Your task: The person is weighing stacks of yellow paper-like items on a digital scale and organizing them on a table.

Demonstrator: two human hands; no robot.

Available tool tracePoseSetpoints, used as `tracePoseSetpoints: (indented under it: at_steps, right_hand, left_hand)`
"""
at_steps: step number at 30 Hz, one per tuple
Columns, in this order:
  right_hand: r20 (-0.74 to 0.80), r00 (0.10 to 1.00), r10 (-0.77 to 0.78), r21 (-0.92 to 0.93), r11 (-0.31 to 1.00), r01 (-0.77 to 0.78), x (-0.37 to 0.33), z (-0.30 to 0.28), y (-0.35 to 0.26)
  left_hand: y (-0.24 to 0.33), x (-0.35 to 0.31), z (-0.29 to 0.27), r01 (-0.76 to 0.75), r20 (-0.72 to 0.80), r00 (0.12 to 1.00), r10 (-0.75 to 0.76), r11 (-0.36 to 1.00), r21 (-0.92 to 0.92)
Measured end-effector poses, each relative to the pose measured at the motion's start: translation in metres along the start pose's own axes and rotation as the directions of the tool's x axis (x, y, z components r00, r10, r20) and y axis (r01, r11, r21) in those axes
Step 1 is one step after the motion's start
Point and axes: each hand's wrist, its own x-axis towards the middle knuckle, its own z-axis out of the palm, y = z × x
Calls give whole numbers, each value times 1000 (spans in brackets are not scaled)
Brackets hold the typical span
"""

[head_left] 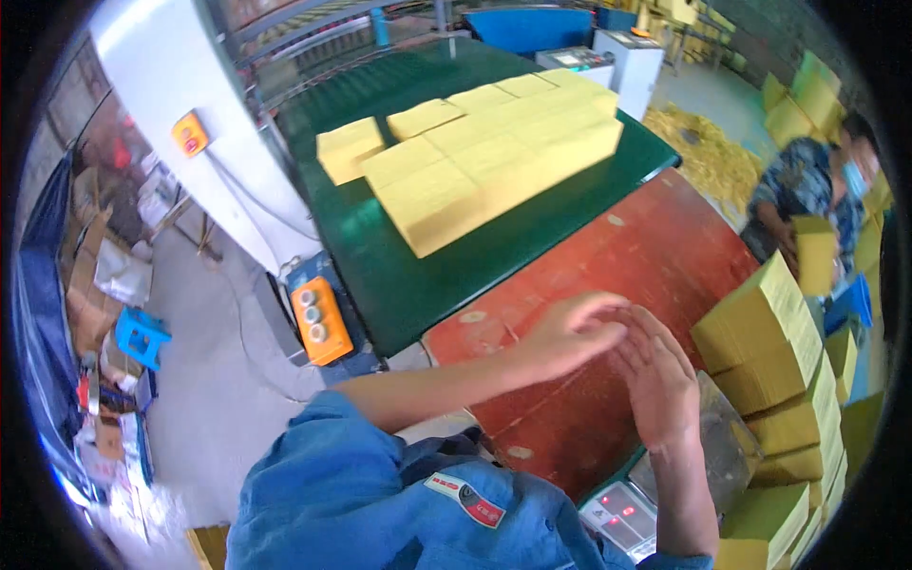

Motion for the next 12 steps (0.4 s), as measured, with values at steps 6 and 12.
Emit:
tracePoseSetpoints:
  at_steps: [6, 12]
  right_hand:
    - [129, 982, 137, -182, 977, -113, 97, 82, 62]
    - [308, 934, -180, -701, 622, 351, 251, 143, 158]
  left_hand:
    - [9, -25, -202, 292, -424, 905, -19, 753, 590]
    - [-49, 1, -329, 228, -364, 910, 198, 494, 839]
